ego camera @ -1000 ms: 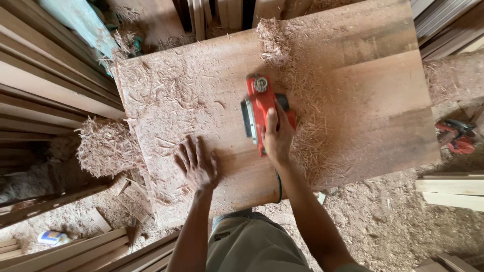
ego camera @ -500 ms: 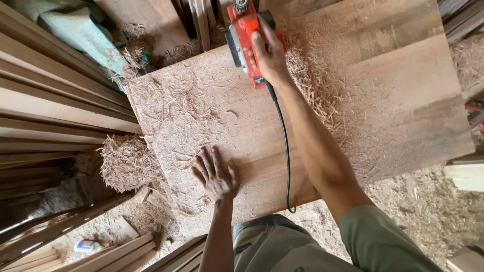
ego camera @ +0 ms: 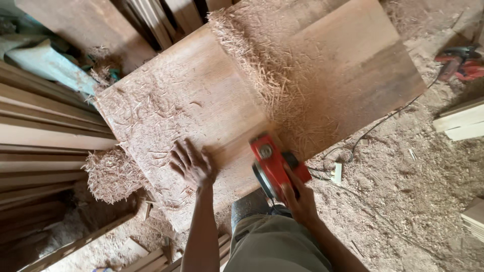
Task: The person uses a red electric sander to smooth a large wooden board. They move the sander back and forth across the surface, generating wood shavings, while keeping their left hand on the board for stability.
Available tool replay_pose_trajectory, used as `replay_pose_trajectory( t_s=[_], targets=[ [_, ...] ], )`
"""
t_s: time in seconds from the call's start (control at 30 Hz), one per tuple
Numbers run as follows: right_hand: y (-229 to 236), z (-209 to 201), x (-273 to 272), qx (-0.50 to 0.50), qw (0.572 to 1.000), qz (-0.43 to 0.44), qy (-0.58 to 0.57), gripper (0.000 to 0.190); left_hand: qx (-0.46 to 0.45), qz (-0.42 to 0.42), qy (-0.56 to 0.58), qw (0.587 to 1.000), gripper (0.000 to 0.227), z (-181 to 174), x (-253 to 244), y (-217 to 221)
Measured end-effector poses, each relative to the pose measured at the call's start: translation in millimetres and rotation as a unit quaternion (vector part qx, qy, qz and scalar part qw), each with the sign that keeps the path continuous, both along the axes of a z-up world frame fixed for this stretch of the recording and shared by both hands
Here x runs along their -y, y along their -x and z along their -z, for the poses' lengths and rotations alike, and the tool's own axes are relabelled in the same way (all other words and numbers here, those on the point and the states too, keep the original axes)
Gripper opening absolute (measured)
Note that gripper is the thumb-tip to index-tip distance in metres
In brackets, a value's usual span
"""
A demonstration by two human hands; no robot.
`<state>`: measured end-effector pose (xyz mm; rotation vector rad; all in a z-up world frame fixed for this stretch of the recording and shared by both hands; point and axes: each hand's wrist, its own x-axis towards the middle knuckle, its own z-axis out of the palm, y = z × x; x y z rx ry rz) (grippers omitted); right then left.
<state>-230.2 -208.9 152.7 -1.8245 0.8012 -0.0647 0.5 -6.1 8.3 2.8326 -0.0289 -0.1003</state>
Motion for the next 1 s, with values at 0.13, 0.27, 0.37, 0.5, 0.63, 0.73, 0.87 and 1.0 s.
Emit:
replay_pose_trajectory(
  t_s=[0.13,0.27,0.37,0.5,0.63,0.73,0.87,1.0],
  targets=[
    [39.4,4.5,-10.3,0.034,0.998,0.053,-0.03,0.051,0.048,0.0,0.01,0.999,0.078,7.4,0.1,2.3],
    [-2.2,12.9,-6.9,0.059,0.997,0.046,-0.029,0.053,0.02,-0.001,0.005,1.0,0.078,13.2,-5.7,2.2],
    [-65.7,16.4,2.6,0.064,0.998,0.019,0.01,0.055,0.024,-0.001,0.012,1.0,0.077,15.3,-5.7,2.6],
    [-150.9,16.8,11.7,0.083,0.996,0.014,-0.01,0.058,0.043,0.006,0.018,0.999,0.076,15.1,-6.8,1.2],
    [-230.2,19.1,18.8,0.134,0.99,0.006,0.033,0.058,0.066,0.005,0.024,0.998,0.076,10.1,-5.3,1.5],
    [-288.5,19.7,25.8,0.156,0.988,-0.004,-0.002,0.061,0.038,0.006,0.041,0.998,0.074,1.9,-5.5,1.4],
    [-357.8,17.3,33.4,0.119,0.992,-0.007,-0.032,0.065,0.036,0.007,0.048,0.998,0.072,-9.0,-5.9,0.2],
    [-424.6,21.1,43.3,0.14,0.988,-0.041,-0.049,0.061,0.031,0.012,0.035,0.999,0.07,-10.0,-6.8,-2.5]
  ],
)
